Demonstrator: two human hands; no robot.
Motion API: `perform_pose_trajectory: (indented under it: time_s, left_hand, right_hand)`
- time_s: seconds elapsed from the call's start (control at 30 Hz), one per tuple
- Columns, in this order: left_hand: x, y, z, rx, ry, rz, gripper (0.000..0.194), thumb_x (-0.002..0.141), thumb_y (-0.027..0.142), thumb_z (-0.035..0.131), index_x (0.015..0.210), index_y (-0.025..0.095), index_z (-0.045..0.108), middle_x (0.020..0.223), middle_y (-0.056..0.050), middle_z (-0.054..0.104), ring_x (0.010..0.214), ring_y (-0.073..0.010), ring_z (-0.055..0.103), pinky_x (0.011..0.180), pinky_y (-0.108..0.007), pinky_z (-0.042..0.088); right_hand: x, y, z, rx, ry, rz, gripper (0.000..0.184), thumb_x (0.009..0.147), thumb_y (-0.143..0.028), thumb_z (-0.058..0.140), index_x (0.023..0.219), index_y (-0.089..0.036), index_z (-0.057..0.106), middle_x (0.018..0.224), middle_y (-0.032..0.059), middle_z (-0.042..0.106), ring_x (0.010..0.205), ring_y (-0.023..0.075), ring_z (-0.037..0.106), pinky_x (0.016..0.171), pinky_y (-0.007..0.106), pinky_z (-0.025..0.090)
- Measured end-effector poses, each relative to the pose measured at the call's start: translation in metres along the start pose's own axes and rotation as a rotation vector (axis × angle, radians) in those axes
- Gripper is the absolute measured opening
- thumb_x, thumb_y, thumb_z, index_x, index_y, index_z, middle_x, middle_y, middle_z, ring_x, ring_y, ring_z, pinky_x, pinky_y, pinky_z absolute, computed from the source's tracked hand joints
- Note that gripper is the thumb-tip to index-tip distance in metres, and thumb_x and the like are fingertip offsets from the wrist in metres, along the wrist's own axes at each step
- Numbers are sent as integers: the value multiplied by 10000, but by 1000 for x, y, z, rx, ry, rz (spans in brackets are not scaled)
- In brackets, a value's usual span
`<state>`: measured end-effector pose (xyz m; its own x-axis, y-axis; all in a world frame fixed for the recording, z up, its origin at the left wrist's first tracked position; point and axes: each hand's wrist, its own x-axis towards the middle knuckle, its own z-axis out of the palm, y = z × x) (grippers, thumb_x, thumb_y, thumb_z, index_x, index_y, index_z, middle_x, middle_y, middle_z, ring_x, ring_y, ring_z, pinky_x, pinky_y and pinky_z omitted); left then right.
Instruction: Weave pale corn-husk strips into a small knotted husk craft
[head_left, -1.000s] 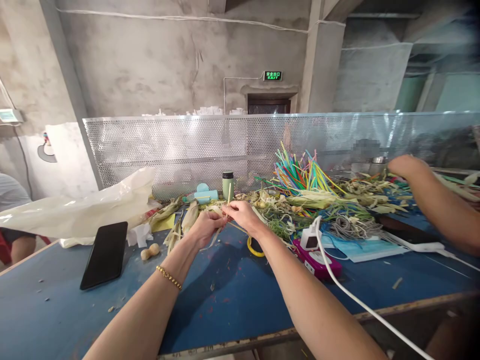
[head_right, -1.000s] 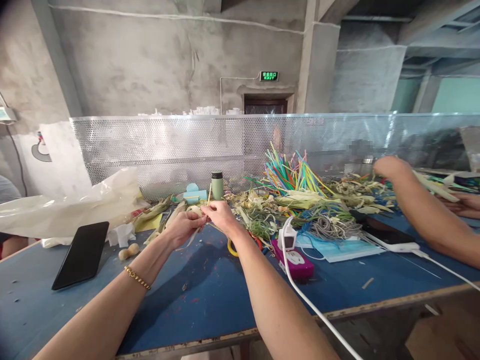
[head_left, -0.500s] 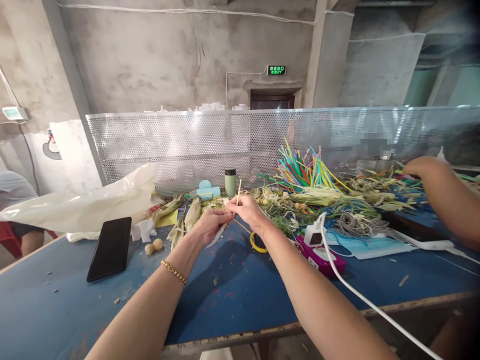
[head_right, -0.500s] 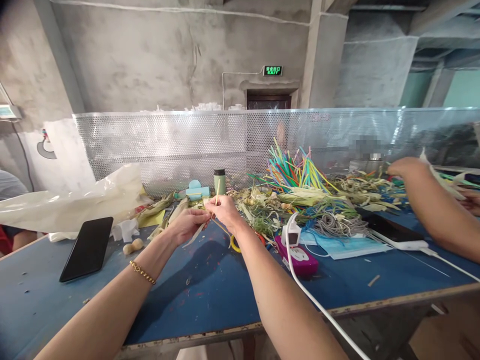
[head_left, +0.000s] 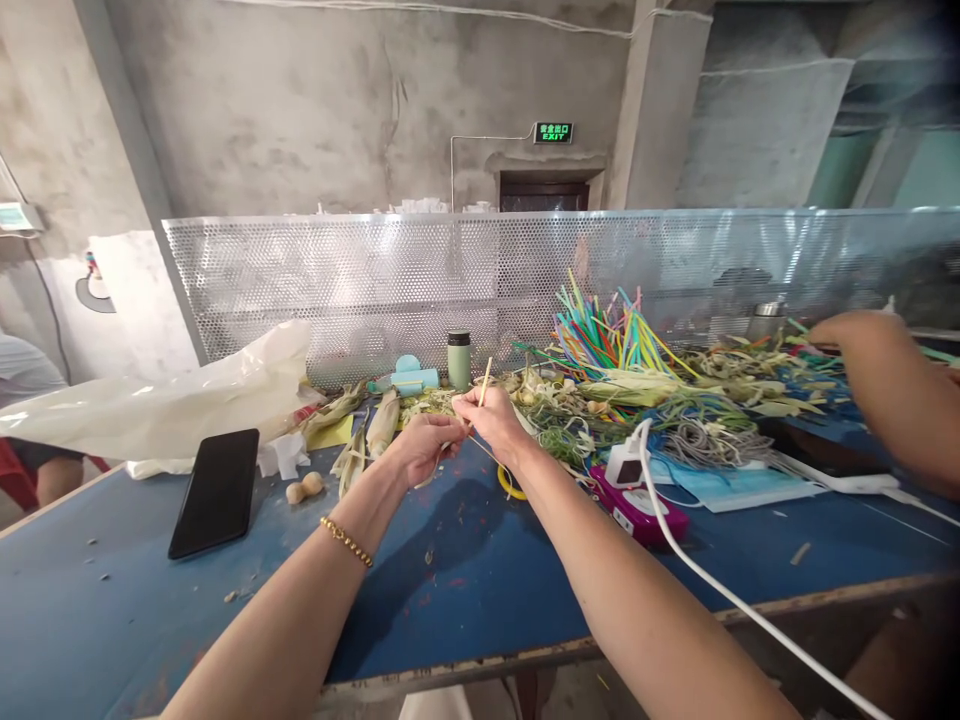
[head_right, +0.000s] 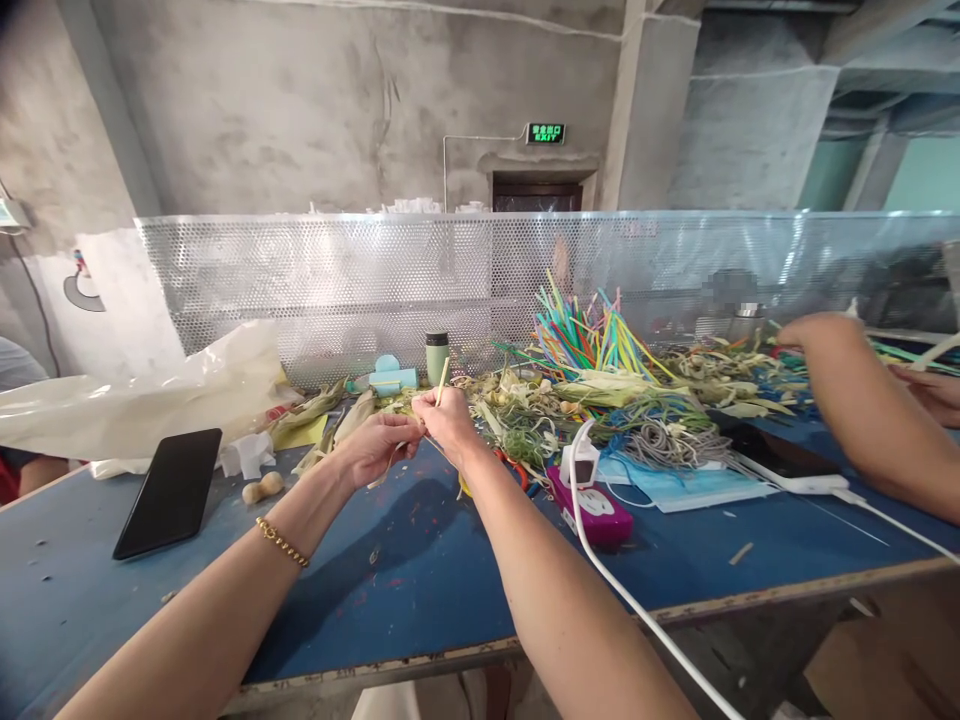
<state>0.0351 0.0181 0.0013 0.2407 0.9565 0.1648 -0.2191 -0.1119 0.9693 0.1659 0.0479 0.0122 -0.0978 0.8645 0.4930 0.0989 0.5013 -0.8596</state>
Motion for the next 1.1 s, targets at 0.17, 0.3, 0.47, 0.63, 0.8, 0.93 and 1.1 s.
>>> perform_pose_trajectory:
  time_s: [0.17, 0.3, 0.47, 0.63, 0.8, 0.93, 1.1]
  left_hand:
    - [2, -3, -4, 20, -13, -3, 294, 505, 257, 919, 550, 120, 663, 542, -4, 564, 525, -89, 480, 503, -257, 351]
    - [4, -5, -11, -14, -81, -35, 309, 549, 278, 936, 615, 100, 692, 590, -24, 597, 564, -99, 523, 543, -257, 398]
    - [7, -3, -21, -50, -81, -22, 214, 612, 156, 897, 640, 86, 696, 658, -56, 645, 624, -115, 596, 634, -260, 462]
    - [12, -3, -27, -85, 85, 64, 156, 622, 115, 858, 628, 97, 703, 642, -50, 657, 601, -109, 578, 602, -240, 453]
    - [14, -5, -28, -73, 133, 65, 188, 591, 144, 883, 686, 100, 726, 668, -55, 689, 561, -106, 568, 559, -243, 435]
    - [13, -5, -25, -117, 149, 83, 212, 586, 130, 881, 746, 100, 744, 692, -57, 713, 576, -108, 589, 572, -238, 452]
    - [9, 1, -21, -181, 93, 115, 284, 548, 136, 914, 776, 108, 747, 747, -57, 731, 646, -130, 636, 618, -249, 489]
  right_hand:
    - [1, 5, 2, -47, 36, -25, 259, 712, -315, 636, 509, -200, 522, 448, -32, 470, 452, 107, 422, 463, 243, 314]
    - [1, 5, 0, -79, 10, 9, 238, 708, -329, 670, 546, -190, 564, 455, -35, 497, 459, 108, 435, 460, 237, 314]
    - [1, -1, -5, -64, -72, 23, 395, 821, -431, 652, 525, -184, 568, 473, -16, 535, 470, 111, 469, 485, 239, 346]
    - [1, -3, -5, -2, -162, 110, 304, 826, -299, 702, 558, -169, 643, 571, 41, 671, 537, 168, 632, 545, 266, 484]
    - [2, 3, -5, -92, -136, 119, 247, 781, -188, 706, 550, -167, 622, 499, 13, 621, 401, 110, 507, 398, 213, 362]
    - [2, 2, -7, -87, -158, 89, 253, 763, -217, 689, 528, -160, 612, 449, -15, 538, 382, 65, 354, 371, 199, 213]
    - [1, -10, -11, -45, -133, 72, 202, 712, -213, 674, 537, -164, 587, 467, -34, 522, 420, 56, 334, 424, 199, 244]
